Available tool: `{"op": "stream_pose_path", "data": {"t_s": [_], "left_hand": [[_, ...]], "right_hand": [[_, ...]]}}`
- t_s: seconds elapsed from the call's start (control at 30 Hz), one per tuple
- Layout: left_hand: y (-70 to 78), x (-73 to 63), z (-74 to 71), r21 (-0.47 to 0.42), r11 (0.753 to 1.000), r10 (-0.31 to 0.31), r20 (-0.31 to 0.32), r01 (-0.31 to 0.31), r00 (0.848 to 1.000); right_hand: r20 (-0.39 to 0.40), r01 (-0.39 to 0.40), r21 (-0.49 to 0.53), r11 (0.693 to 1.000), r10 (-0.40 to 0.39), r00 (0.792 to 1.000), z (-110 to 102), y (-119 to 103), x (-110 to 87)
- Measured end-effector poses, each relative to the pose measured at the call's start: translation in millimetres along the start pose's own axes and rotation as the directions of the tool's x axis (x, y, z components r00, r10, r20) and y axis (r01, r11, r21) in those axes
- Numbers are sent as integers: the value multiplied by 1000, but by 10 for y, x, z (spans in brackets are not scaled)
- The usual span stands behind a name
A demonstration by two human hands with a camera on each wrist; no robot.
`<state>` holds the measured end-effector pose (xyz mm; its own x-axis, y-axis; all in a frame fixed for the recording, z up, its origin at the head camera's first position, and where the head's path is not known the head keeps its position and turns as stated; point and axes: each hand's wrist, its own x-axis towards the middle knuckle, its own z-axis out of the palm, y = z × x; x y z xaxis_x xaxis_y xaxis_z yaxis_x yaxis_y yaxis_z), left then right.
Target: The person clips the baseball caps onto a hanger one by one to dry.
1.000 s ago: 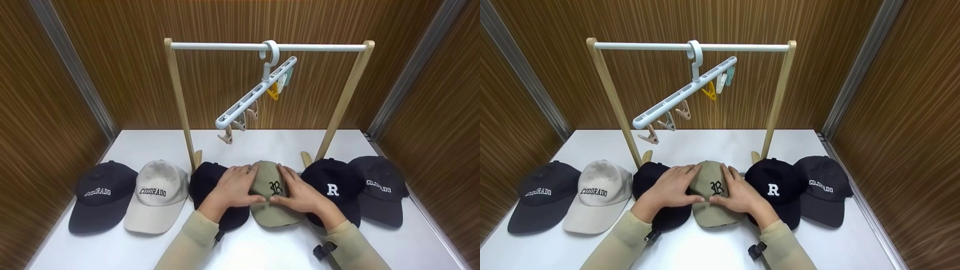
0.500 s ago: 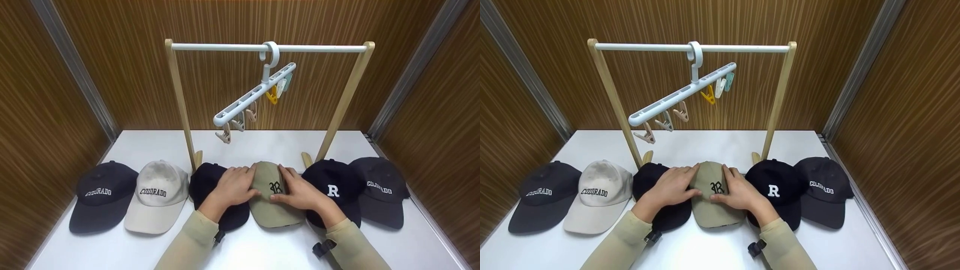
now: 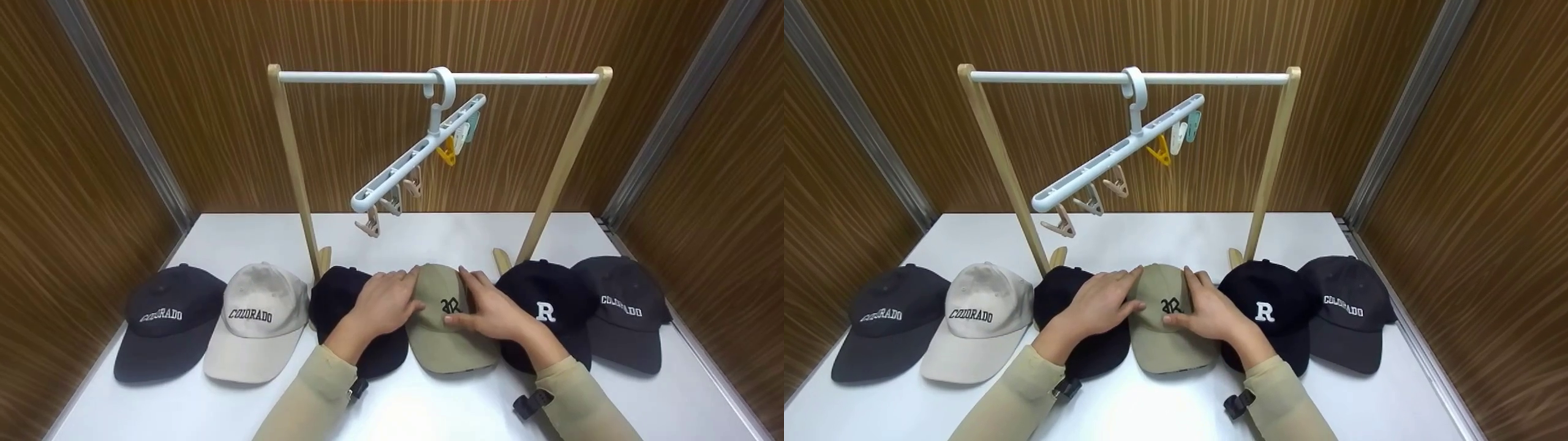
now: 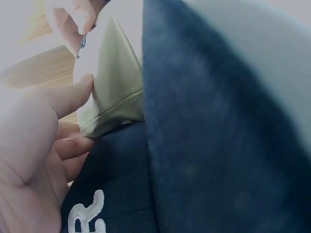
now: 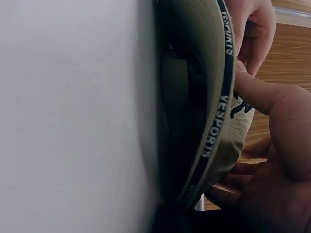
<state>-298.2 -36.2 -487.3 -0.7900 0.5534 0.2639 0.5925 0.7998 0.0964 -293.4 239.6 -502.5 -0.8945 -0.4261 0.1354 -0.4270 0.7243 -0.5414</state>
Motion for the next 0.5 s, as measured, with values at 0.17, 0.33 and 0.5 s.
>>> {"op": "stream_pose_path", "data": {"t_s": [0.17, 0.33, 0.5], "left_hand": [[1, 1, -7, -43, 999, -13, -18, 13, 1000], [9, -13, -12, -104, 994, -27, -34, 23, 999], [19, -11, -11, -140, 989, -47, -55, 39, 997]], "right_hand": [[-30, 1, 0, 1000, -1, 1000, 6, -16, 18], [-54, -21, 21, 1000, 22, 998, 16, -30, 19], [-74, -41, 60, 997, 46, 996, 25, -19, 25]]}}
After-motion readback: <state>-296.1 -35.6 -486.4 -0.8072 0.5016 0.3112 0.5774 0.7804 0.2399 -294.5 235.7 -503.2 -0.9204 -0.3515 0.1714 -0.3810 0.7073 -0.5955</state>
